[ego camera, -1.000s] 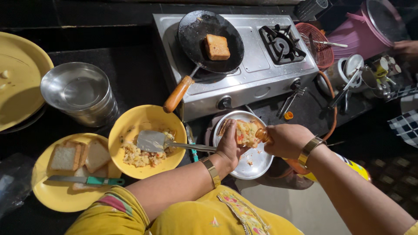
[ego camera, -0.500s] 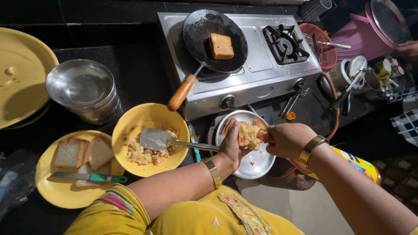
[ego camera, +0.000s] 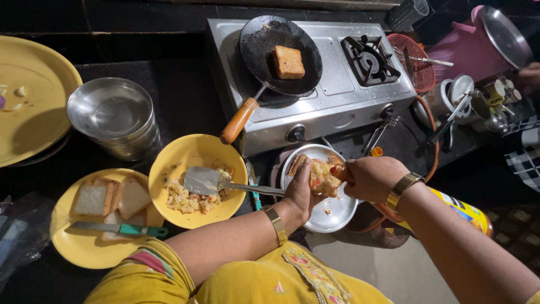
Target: The person spreads a vegetable filling from a bowl onto bread slices using a spatula, squeezes sauce from a bottle onto the filling, and assembles sandwich halves. They place plain bread slices into a frying pan on a gas stove to toast, then continue filling and stacking the prepared sandwiches on a plate.
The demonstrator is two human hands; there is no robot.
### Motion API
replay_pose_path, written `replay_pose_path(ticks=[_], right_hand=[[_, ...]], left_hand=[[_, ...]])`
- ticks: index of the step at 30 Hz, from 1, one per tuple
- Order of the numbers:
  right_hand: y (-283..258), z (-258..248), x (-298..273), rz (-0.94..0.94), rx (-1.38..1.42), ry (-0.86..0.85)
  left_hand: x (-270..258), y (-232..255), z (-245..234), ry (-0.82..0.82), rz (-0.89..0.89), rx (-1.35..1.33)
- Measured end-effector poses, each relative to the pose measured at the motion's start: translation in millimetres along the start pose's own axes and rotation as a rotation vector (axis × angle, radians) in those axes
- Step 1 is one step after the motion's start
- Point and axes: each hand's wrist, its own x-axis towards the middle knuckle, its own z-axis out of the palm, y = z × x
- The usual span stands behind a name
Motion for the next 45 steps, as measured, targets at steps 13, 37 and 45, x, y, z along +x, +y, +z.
replay_pose_path(ticks=[13,37,45], right_hand=[[3.6,-4.6,-6.3,0.006,0.079,0.058],[7.6,21.8,-22.9,0.049,0.088,0.002],[-5.6,15.3,-22.3,0.004,0.103,-0.012]], left_hand=[[-1.2,-2.9,0.6,0.028,-0.024,0.025],[-3.1,-0.2,0.9,0.048,-0.009,0.011],[-3.7,-2.6,-0.5,0.045,-0.026,0.071]])
